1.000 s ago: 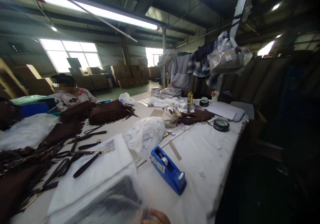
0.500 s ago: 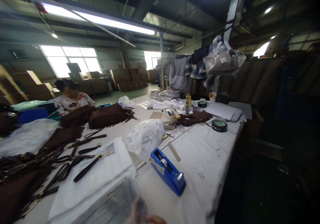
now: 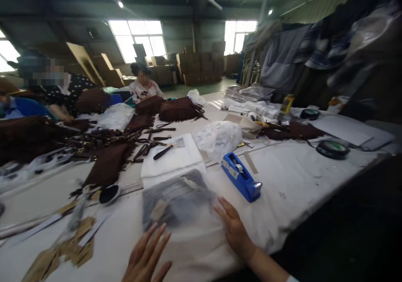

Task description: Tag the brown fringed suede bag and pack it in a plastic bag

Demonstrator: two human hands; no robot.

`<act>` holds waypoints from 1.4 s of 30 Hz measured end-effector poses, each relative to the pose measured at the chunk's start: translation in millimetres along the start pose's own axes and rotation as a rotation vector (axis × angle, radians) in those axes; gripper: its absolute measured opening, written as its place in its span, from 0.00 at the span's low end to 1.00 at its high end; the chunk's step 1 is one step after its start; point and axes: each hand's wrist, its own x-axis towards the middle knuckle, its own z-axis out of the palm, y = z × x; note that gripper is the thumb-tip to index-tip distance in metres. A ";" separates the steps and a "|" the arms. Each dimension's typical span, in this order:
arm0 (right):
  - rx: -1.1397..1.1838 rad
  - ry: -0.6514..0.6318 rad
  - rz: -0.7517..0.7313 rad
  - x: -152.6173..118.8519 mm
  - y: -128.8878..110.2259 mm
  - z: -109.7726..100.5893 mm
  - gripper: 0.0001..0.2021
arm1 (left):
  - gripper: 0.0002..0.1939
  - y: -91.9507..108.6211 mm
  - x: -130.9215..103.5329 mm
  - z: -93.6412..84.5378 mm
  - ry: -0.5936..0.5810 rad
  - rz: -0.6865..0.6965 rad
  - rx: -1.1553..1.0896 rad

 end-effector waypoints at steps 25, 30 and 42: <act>-0.109 -0.523 -0.248 19.1 36.8 -37.7 0.37 | 0.31 -2.4 -43.7 41.7 -0.047 -0.190 -0.212; -0.070 -0.537 -0.152 15.5 25.7 -42.9 0.39 | 0.46 -10.2 -61.1 33.3 -0.178 -0.174 -0.247; 0.119 -0.681 -0.067 34.1 19.1 -34.4 0.44 | 0.53 -34.0 -57.6 46.7 -0.388 -0.143 -0.230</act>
